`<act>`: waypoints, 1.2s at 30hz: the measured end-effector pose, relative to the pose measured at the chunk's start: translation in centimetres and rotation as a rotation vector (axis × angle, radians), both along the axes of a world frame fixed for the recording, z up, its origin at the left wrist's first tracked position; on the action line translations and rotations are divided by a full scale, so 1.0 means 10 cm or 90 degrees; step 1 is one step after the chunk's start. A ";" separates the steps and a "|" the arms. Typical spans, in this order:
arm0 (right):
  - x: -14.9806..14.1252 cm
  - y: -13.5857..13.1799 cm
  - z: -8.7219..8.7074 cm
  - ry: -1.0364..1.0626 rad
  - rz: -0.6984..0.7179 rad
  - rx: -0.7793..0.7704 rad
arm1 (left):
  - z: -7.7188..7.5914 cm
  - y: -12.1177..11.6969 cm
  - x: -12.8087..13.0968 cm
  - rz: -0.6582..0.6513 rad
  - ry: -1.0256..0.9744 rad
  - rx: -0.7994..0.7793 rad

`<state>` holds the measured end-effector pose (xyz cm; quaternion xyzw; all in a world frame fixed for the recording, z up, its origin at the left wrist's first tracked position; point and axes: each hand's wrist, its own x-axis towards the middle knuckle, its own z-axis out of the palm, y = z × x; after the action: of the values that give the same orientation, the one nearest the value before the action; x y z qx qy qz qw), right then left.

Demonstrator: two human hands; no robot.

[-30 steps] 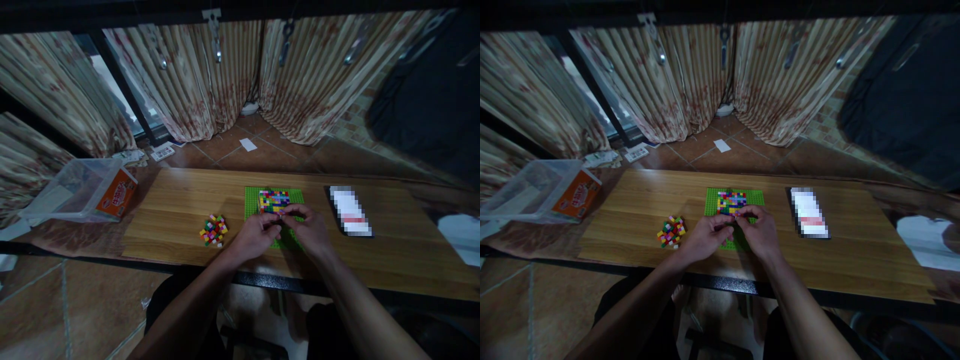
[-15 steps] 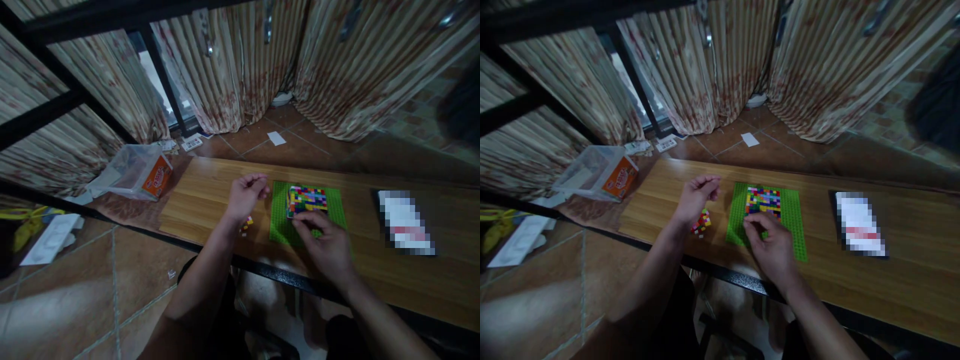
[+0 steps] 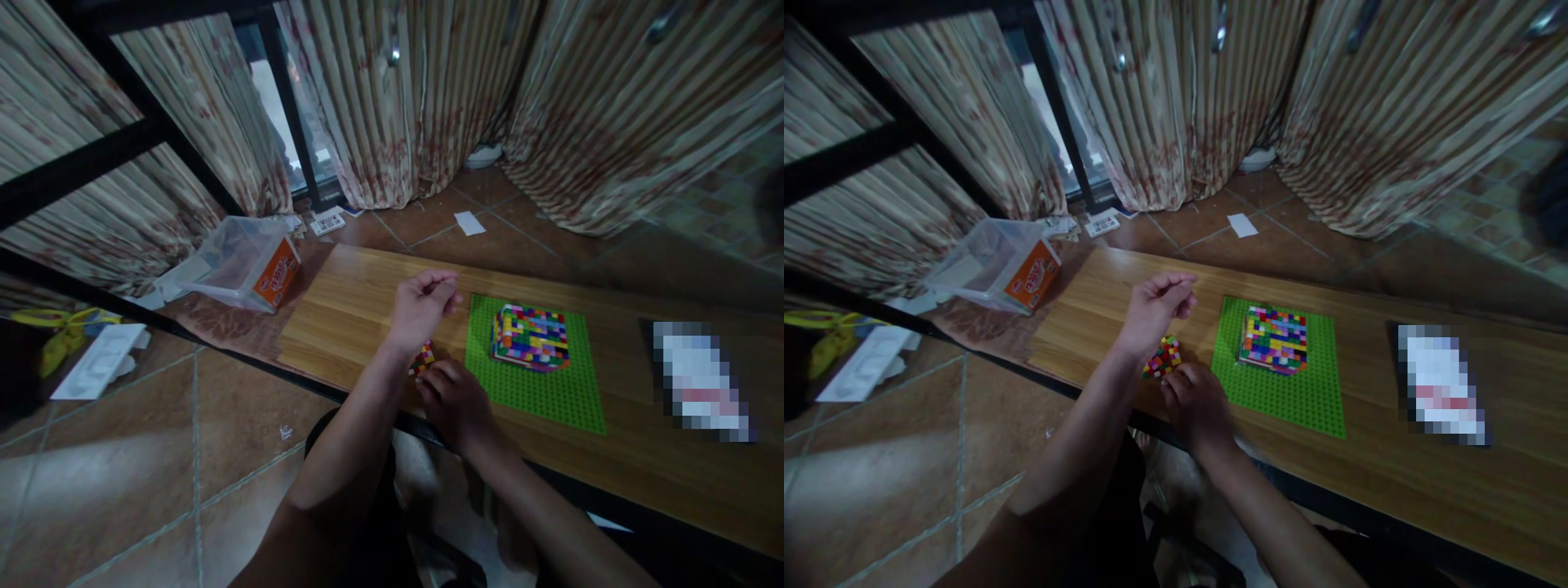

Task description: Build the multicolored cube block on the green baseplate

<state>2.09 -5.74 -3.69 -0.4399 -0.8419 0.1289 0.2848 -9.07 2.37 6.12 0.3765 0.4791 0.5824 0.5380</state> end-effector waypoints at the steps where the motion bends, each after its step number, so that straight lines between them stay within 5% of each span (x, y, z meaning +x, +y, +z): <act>1: -0.02 0.00 0.00 -0.004 -0.003 0.001 | 0.00 0.00 0.00 0.000 -0.001 0.001; 16: 0.18 -0.16 0.26 0.106 0.017 -0.179 | -0.17 -0.01 0.11 -0.138 0.115 -0.018; 29: 0.53 0.01 0.45 0.101 -0.044 -0.091 | -0.31 -0.08 0.28 -0.246 0.245 0.030; 36: 0.92 0.25 0.66 0.192 -0.149 -0.065 | -0.30 -0.12 0.34 -0.274 0.282 0.043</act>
<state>11.28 -3.21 2.89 -0.5243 -0.7252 0.2021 0.3979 -5.69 1.19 3.15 0.6048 0.4740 0.3745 0.5190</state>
